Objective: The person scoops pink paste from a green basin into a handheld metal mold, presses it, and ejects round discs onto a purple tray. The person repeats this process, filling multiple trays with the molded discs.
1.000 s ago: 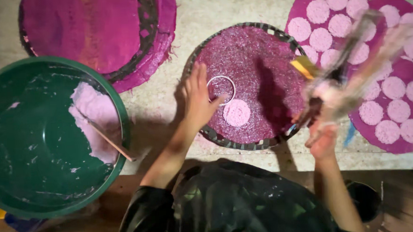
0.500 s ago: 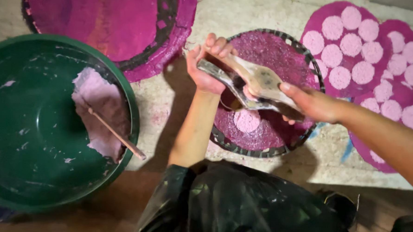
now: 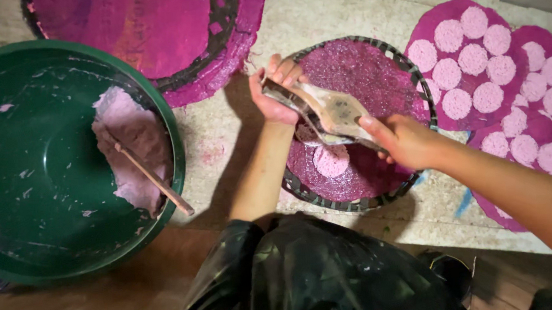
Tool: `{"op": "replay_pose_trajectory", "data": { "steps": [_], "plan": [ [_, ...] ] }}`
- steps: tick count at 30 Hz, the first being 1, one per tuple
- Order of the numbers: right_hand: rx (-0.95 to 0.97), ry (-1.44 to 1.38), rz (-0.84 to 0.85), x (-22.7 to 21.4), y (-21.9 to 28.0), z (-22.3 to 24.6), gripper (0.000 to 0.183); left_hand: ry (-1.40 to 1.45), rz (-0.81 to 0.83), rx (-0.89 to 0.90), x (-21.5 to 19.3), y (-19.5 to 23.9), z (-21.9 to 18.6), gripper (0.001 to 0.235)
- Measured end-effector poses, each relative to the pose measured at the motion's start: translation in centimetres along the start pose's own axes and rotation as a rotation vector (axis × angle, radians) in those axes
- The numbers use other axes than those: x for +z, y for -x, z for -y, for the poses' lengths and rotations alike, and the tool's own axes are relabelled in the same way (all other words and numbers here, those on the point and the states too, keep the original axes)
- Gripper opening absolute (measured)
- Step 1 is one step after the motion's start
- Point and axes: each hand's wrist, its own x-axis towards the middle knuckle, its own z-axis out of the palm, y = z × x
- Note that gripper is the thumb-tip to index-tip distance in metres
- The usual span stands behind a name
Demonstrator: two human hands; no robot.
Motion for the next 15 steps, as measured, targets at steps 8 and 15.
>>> {"op": "replay_pose_trajectory", "data": {
  "steps": [8,15],
  "plan": [
    [-0.284,0.018,-0.262,0.9,-0.6,1.0,0.064,-0.24,-0.016,-0.019,0.9,-3.9,-1.5,0.028],
    [-0.196,-0.091,-0.119,3.0,-2.0,0.9,0.075,-0.368,-0.102,-0.007,4.0,-2.6,-3.3,0.028]
  ]
}}
